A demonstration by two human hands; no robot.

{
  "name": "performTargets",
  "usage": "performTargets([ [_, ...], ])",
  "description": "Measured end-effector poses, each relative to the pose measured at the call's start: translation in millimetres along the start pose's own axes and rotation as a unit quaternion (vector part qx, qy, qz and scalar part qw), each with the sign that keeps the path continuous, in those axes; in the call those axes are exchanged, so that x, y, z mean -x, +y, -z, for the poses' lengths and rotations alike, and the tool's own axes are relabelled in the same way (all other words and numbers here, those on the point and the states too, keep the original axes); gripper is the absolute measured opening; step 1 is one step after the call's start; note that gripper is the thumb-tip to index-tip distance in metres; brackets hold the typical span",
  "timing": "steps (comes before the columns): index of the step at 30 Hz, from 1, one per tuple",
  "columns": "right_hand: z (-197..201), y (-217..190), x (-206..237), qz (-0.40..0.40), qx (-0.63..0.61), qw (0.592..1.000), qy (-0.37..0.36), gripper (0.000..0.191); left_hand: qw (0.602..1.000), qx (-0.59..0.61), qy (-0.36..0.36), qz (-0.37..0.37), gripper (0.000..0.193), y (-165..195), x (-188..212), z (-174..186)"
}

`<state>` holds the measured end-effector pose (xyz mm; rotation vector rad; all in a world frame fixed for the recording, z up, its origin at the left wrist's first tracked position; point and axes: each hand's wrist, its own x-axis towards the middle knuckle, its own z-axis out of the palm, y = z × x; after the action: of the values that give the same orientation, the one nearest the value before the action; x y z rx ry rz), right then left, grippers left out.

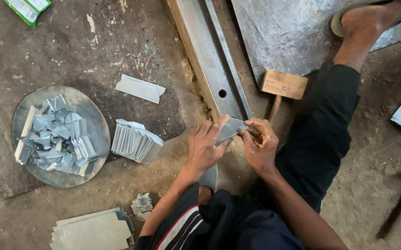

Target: The person sits on the floor and hammers small metal pieces against a steel angle with a wooden mallet to bend them, folds some pieces by hand, and places the finished pieces onto a plate with a growing pile of completed parts.

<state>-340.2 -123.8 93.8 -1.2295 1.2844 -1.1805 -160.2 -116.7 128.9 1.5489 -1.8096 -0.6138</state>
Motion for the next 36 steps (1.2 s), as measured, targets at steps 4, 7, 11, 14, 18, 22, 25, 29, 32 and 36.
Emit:
performTargets([
  [4,3,5,-7,-0.110,-0.080,0.990,-0.021,0.029,0.999,-0.036,-0.012,-0.008,0.072,7,-1,3],
  [7,4,11,-11,-0.242,0.041,0.969,-0.035,0.014,0.997,-0.058,-0.055,-0.007,0.076,5,-2,4],
  [11,3,15,-15,-0.185,-0.045,0.982,0.003,0.012,0.984,0.064,-0.124,0.109,0.073,-22,-15,5],
  [14,0,12,-16,-0.163,-0.075,0.984,-0.006,0.013,0.935,0.243,-0.197,0.167,0.045,-52,-26,3],
  [18,-5,5,-17,-0.147,-0.071,0.986,-0.029,0.014,0.916,0.312,-0.214,0.136,0.032,-75,-26,6],
  [22,-8,9,-20,-0.166,-0.023,0.985,-0.037,0.017,0.849,0.378,-0.252,0.270,0.034,-74,-22,4],
  [25,-1,24,-24,-0.188,-0.069,0.979,-0.045,0.018,0.863,0.321,-0.247,0.301,0.036,-82,-30,4],
  [29,28,58,-36,-0.129,0.113,0.985,0.020,0.031,0.864,0.350,-0.227,0.280,0.037,-121,-64,11],
  [32,51,90,-44,-0.062,0.348,0.932,0.083,0.037,0.863,0.357,-0.239,0.265,0.036,-149,-89,13],
  [36,73,131,-45,-0.034,0.502,0.862,0.055,0.040,0.850,0.361,-0.257,0.285,0.036,-165,-103,11],
])
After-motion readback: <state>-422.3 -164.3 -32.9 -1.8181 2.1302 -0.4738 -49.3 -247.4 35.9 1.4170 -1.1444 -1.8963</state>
